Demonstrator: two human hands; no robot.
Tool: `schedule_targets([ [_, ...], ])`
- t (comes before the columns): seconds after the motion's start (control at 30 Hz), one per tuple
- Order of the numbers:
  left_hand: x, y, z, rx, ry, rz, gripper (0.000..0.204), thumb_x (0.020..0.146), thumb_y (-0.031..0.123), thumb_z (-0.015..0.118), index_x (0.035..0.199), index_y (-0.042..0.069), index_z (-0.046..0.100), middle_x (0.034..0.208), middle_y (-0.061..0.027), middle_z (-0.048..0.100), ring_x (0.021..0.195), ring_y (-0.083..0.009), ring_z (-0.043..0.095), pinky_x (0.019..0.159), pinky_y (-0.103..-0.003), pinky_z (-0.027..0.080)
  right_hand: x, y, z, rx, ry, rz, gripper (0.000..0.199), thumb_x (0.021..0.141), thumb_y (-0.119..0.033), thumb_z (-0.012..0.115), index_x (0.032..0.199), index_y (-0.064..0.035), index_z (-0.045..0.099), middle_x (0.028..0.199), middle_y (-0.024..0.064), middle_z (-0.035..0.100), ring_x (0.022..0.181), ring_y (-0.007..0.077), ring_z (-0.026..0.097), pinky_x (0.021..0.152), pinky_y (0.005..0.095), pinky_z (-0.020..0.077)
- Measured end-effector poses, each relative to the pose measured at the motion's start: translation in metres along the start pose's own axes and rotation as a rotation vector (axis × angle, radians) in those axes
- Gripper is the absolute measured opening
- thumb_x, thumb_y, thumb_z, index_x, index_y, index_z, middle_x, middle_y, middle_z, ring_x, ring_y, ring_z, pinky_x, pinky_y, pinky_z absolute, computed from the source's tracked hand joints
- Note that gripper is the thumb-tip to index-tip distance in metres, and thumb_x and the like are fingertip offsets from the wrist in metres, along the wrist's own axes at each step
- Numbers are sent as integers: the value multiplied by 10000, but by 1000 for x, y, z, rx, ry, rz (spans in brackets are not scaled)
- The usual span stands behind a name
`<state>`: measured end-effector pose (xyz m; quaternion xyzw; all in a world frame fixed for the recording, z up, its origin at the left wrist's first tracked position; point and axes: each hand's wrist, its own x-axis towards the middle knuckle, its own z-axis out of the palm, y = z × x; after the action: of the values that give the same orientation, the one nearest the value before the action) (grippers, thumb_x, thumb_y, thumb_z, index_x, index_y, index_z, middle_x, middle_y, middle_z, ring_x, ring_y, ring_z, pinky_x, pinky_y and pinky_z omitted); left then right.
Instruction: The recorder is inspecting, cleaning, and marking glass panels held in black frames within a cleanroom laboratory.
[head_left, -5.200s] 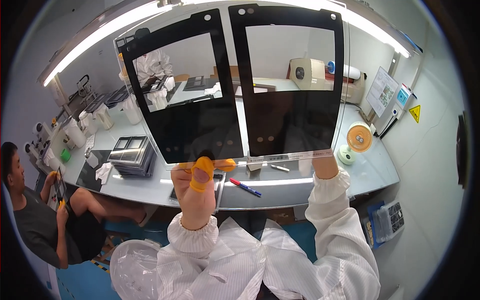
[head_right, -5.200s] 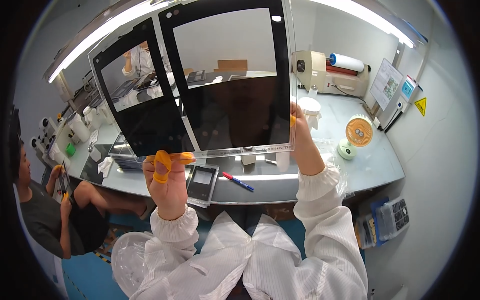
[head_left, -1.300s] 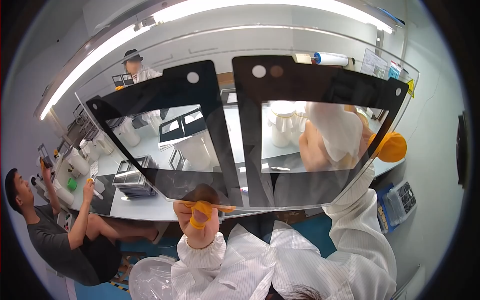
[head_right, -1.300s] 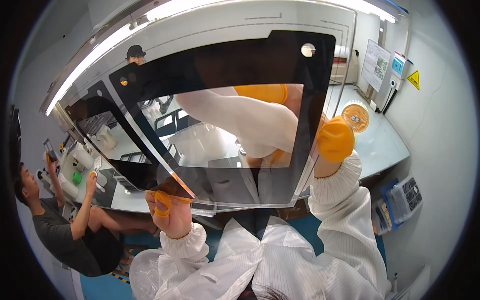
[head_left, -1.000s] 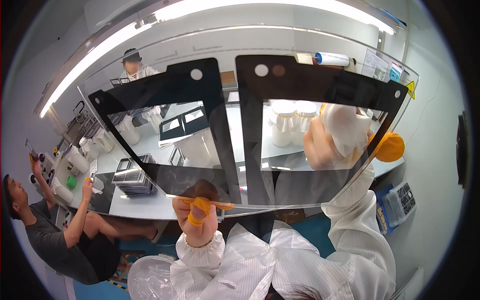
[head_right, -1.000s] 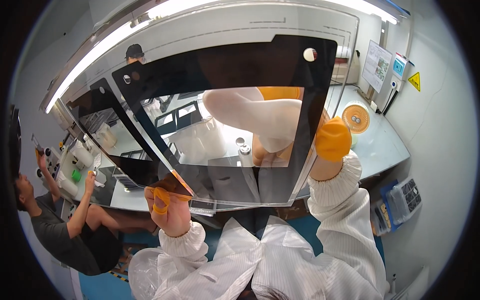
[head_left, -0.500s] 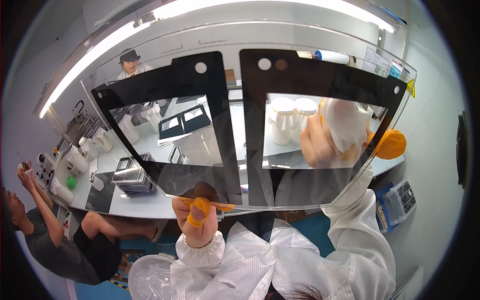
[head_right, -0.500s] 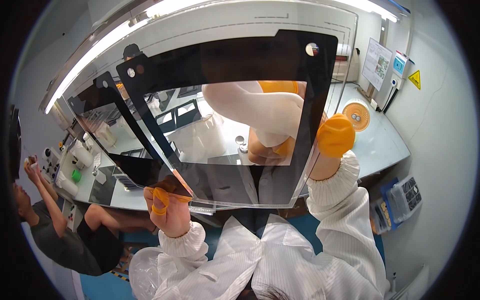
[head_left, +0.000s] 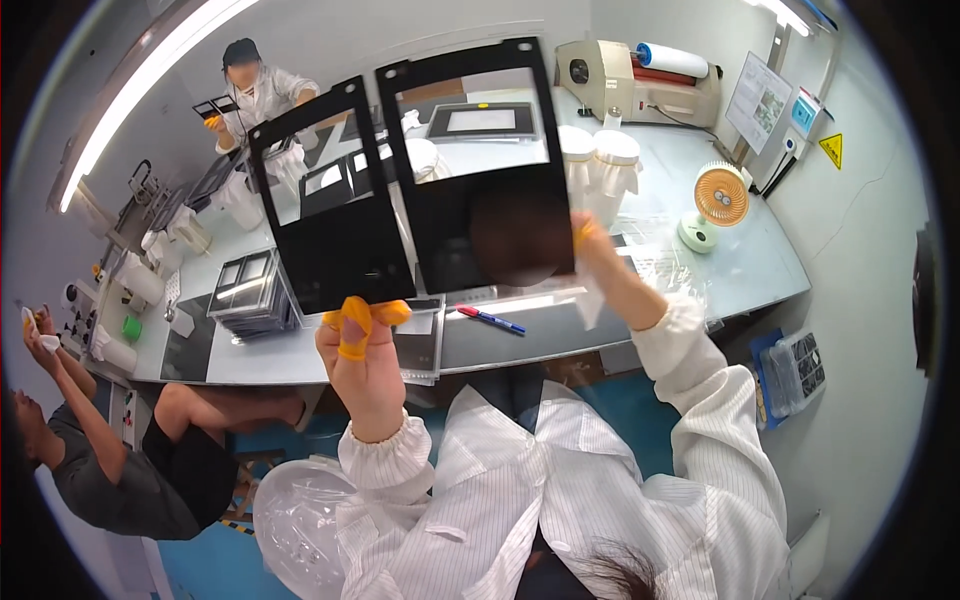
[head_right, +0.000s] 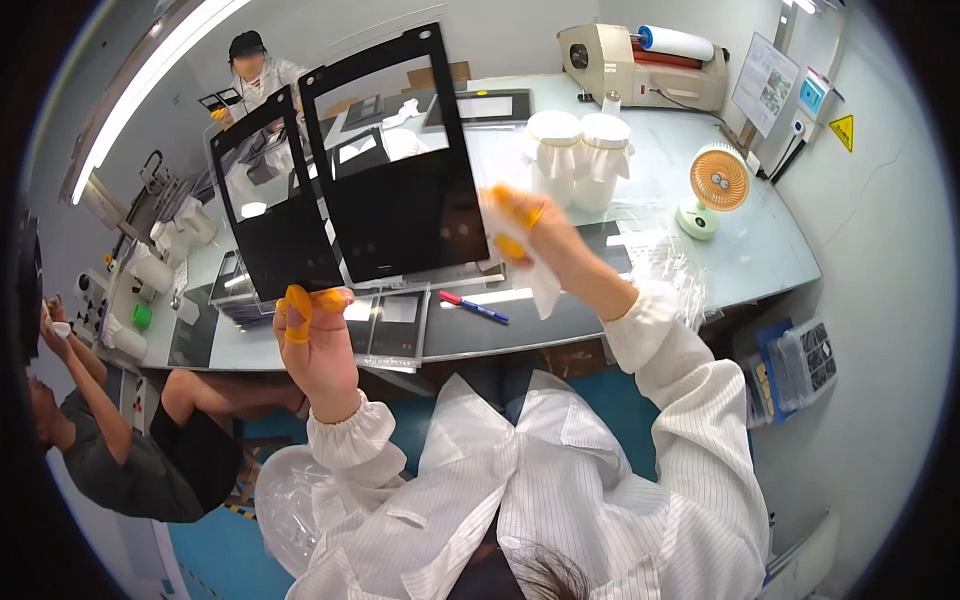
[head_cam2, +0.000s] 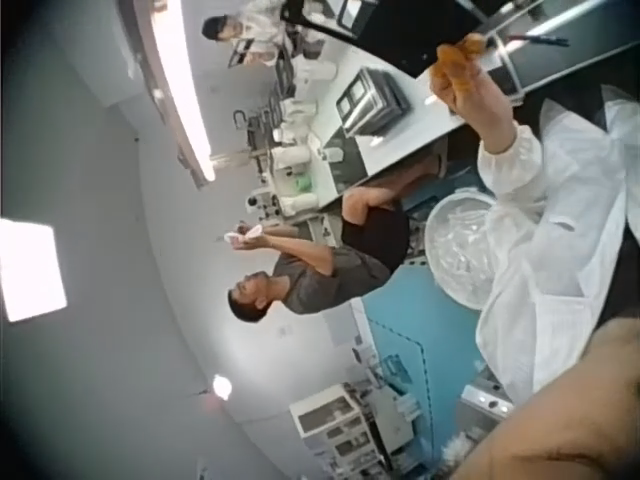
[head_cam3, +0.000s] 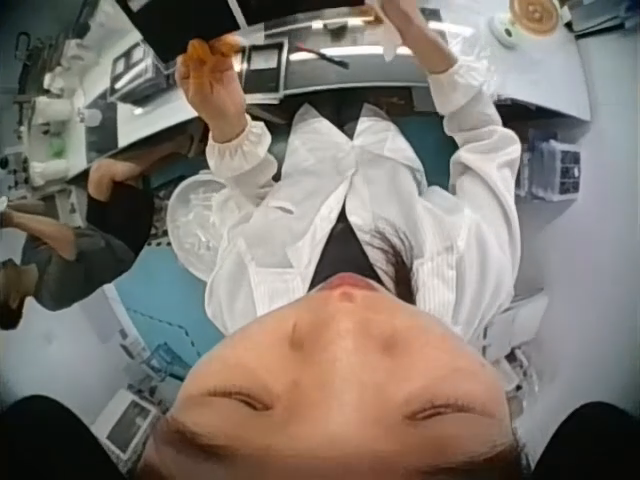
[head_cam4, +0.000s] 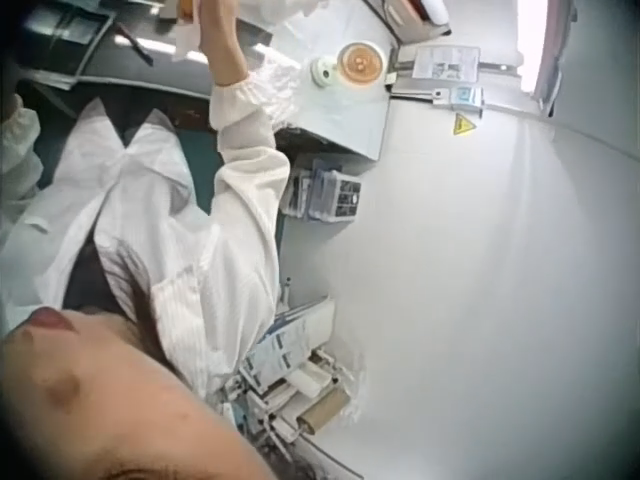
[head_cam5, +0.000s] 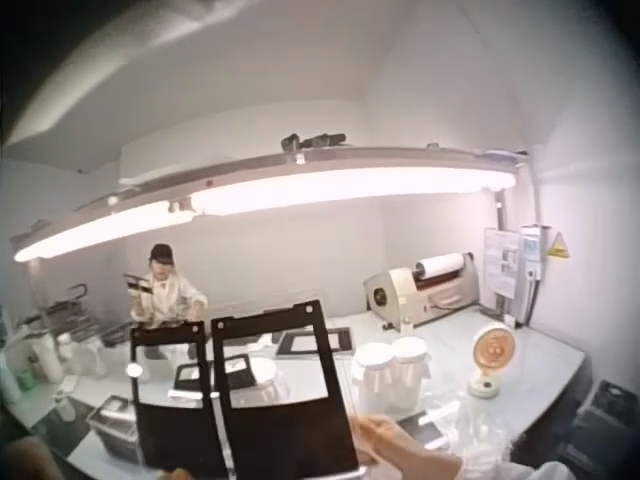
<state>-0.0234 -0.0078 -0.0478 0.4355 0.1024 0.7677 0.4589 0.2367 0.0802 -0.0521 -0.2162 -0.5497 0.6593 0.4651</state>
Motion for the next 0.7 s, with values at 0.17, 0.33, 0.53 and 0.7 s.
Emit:
schedule_targets([
  [0.17,2,1,-6,24,164,-32,112,790,191,559,828,111,490,877,-43,544,834,-214,549,814,-372,429,-33,109,-27,-1311,207,-9,212,757,-228,571,847,-37,597,734,101,586,628,187,556,556,300,441],
  [0.33,1,1,-6,1,129,27,128,810,214,525,870,100,518,886,-53,564,825,-216,544,795,-374,409,-18,137,-74,-1568,348,-242,156,701,-146,584,838,-72,603,775,102,532,776,255,495,667,354,419],
  [0.53,-5,13,-1,-2,56,111,172,822,230,507,916,91,542,941,-62,574,818,-218,536,740,-347,406,-12,126,-83,-1685,407,-119,141,685,-64,509,807,-47,580,820,112,495,817,281,468,687,348,413],
  [0.7,-9,18,25,-41,0,137,177,803,219,545,946,119,516,947,-43,563,838,-203,517,734,-328,413,-26,159,-139,-1853,362,-216,125,709,-96,483,753,10,532,786,129,507,776,272,485,626,359,429],
])
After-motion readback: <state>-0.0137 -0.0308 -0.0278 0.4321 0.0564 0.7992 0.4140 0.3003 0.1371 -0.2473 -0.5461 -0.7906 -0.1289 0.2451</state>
